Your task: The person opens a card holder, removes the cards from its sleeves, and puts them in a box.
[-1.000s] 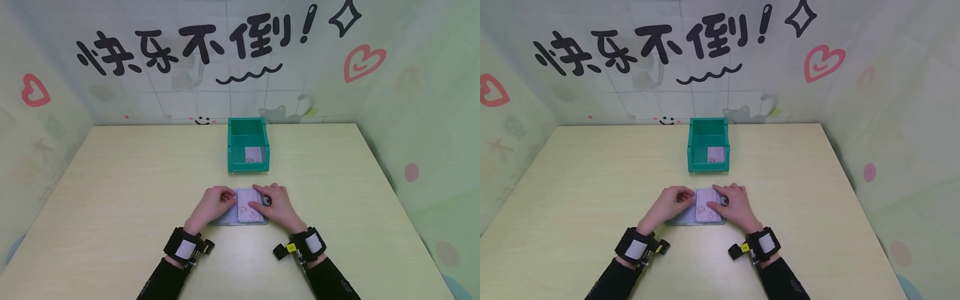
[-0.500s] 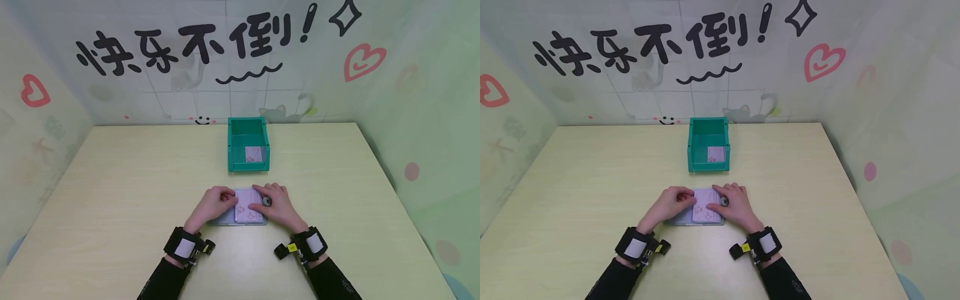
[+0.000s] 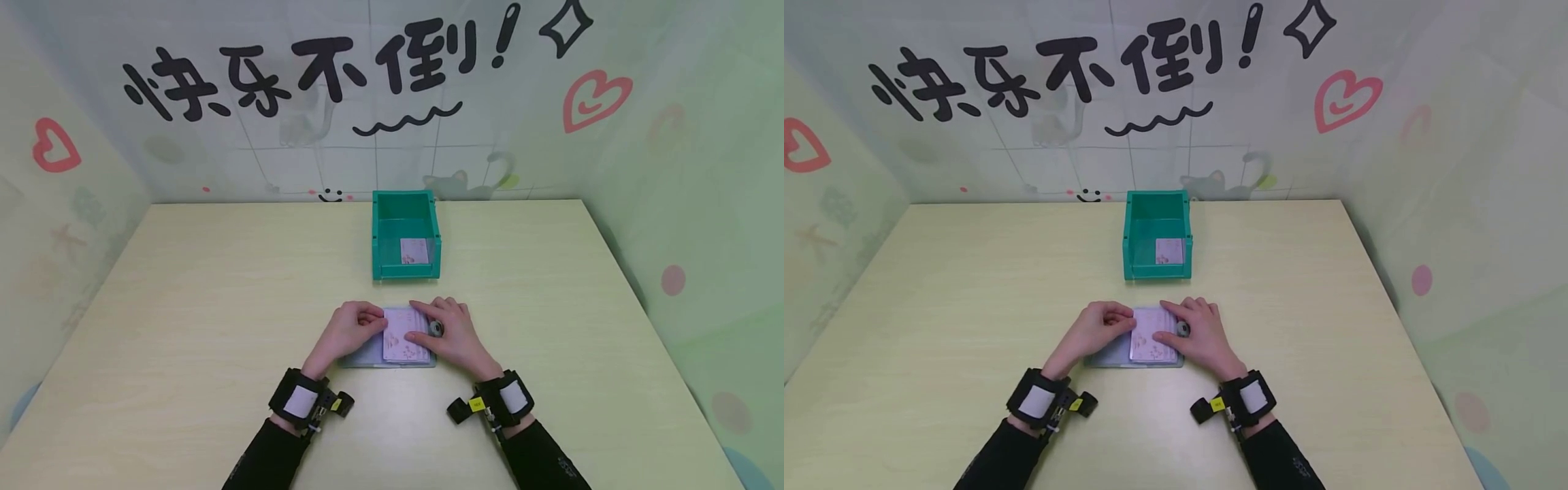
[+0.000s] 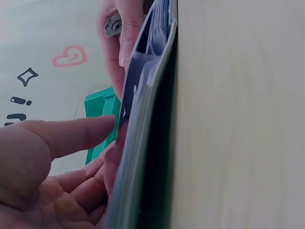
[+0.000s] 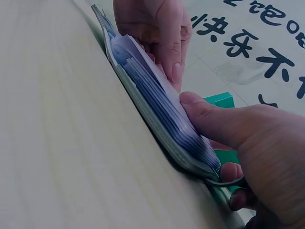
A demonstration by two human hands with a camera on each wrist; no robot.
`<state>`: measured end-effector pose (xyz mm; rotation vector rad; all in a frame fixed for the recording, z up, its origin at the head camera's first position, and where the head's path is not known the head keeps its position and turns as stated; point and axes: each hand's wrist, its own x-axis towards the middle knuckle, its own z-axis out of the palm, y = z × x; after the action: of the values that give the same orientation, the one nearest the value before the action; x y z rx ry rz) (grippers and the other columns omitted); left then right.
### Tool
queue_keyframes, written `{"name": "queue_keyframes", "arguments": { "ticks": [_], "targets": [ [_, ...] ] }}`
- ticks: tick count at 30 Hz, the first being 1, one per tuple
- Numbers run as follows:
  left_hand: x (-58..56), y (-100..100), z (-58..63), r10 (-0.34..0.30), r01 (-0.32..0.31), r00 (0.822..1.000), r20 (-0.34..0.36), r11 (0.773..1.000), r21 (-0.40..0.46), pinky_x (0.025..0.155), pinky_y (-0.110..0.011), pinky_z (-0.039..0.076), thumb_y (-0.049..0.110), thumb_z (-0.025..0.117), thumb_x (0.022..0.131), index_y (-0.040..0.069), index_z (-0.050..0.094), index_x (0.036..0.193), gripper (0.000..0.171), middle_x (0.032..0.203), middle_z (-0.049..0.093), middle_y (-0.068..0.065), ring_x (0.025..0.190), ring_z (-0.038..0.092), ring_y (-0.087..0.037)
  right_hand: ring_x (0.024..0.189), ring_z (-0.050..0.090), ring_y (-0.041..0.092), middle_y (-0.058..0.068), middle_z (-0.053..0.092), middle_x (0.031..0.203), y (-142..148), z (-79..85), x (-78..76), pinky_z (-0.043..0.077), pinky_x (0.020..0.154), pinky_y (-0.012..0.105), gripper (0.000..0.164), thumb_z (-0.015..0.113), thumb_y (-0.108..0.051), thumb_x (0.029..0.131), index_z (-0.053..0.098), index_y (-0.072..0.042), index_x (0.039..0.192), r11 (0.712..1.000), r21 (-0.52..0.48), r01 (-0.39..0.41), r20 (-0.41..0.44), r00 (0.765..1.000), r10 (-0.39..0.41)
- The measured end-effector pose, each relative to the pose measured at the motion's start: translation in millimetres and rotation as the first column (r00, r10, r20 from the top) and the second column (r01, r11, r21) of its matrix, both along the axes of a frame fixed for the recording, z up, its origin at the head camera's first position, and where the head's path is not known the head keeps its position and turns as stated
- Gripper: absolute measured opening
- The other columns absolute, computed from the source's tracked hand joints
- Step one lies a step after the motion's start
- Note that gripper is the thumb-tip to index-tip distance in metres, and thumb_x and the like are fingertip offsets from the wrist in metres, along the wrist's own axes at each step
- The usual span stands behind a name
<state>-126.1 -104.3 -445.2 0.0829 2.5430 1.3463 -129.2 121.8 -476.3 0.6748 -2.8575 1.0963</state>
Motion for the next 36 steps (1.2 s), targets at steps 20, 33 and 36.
{"name": "queue_keyframes", "arguments": {
  "ticks": [20, 33, 36],
  "targets": [
    [-1.5, -0.3, -0.3, -0.011, 0.01, 1.0, 0.026, 0.999, 0.037, 0.069, -0.024, 0.043, 0.012, 0.069, 0.094, -0.001, 0.068, 0.118, 0.027, 0.088, 0.072, -0.008, 0.075, 0.057, -0.014, 0.092, 0.04, 0.016, -0.001, 0.052, 0.096, 1.5, 0.7, -1.3, 0.025, 0.086, 0.037, 0.057, 0.08, -0.036, 0.085, 0.064, -0.016, 0.137, 1.0, 0.014, -0.013, 0.02, 1.0, 0.013],
    [-0.7, -2.0, -1.3, -0.052, 0.051, 0.998, 0.037, 0.999, 0.02, 0.067, -0.023, 0.039, 0.012, 0.075, 0.09, -0.001, 0.063, 0.125, 0.039, 0.083, 0.07, -0.005, 0.071, 0.056, -0.013, 0.093, 0.04, 0.016, 0.0, 0.052, 0.096, 2.1, -0.6, -0.9, 0.025, 0.087, 0.037, 0.057, 0.08, -0.036, 0.085, 0.064, -0.017, 0.137, 1.0, 0.017, -0.015, 0.029, 0.999, 0.014],
    [-1.5, -4.0, -1.6, -0.066, 0.065, 0.997, 0.038, 0.998, 0.022, 0.062, -0.022, 0.036, 0.01, 0.074, 0.09, -0.002, 0.063, 0.126, 0.039, 0.08, 0.067, -0.005, 0.067, 0.052, -0.012, 0.094, 0.041, 0.016, 0.0, 0.052, 0.097, 1.4, -0.1, -0.7, 0.025, 0.087, 0.038, 0.057, 0.08, -0.036, 0.085, 0.064, -0.017, 0.137, 1.0, 0.019, -0.014, 0.037, 0.999, 0.013]
  ]
}}
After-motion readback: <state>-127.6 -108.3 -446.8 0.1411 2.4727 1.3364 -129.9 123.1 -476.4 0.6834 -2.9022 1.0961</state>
